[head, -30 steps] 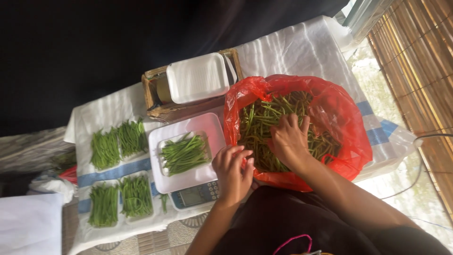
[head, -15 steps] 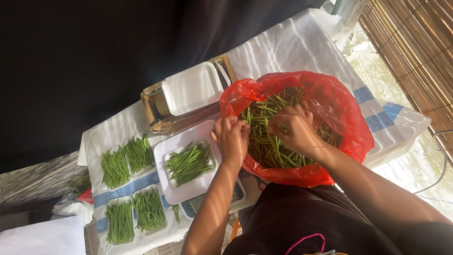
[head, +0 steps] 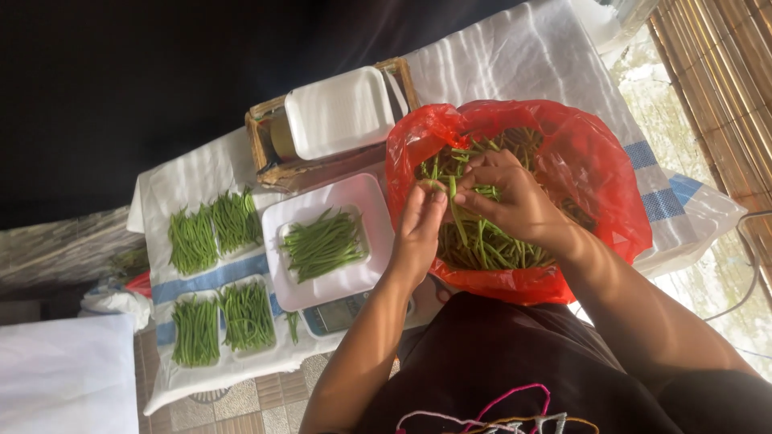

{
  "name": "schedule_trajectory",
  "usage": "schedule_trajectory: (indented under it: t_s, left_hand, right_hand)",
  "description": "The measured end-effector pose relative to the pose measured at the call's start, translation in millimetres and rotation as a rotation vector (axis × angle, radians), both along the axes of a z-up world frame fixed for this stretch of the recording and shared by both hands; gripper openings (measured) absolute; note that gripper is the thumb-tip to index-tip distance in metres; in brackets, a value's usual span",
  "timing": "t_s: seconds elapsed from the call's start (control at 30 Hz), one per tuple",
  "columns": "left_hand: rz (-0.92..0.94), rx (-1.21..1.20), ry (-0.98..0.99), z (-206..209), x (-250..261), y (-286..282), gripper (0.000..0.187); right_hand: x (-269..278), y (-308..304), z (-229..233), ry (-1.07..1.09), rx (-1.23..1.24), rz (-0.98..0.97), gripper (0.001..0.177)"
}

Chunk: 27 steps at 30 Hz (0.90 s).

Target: Sorting and arranging green beans from a plastic bag into styrofoam trays for packaging.

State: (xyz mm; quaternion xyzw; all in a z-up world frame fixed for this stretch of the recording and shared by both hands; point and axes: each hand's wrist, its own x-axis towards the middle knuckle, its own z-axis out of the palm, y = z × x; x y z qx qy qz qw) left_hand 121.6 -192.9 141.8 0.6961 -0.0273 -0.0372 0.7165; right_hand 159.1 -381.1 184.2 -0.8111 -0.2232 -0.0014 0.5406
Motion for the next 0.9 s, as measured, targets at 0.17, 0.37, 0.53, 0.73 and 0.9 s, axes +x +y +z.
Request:
schedule_trajectory:
  t_s: [0.17,0.37,0.53,0.73,0.9]
  left_hand:
    - [0.04,-0.232,0.123,21,-11,-14,0.026]
    - [0.056,-0.341,0.176,0,-18,0,0.031]
    - [0.13,-0.51,0.236,0,-21,21,0.03]
    - [0.122,-0.541,0.274,-12,-28,17,0.026]
    - [0.116,-0.527,0.298,-6,-35,19,0.034]
  right_hand:
    - [6,5,-5,-0.043,-0.039,0.008,0.011]
    - [5,-6,10,-0.016,-0.06,-0.053,0.011]
    - [25,-41,-35,-0.089,-0.271,-0.235,0.011]
    - [43,4,-85,-0.397,-0.824,-0.197,0.013]
    - [71,7,-145,-0.556,-1.043,-0.141,0.017]
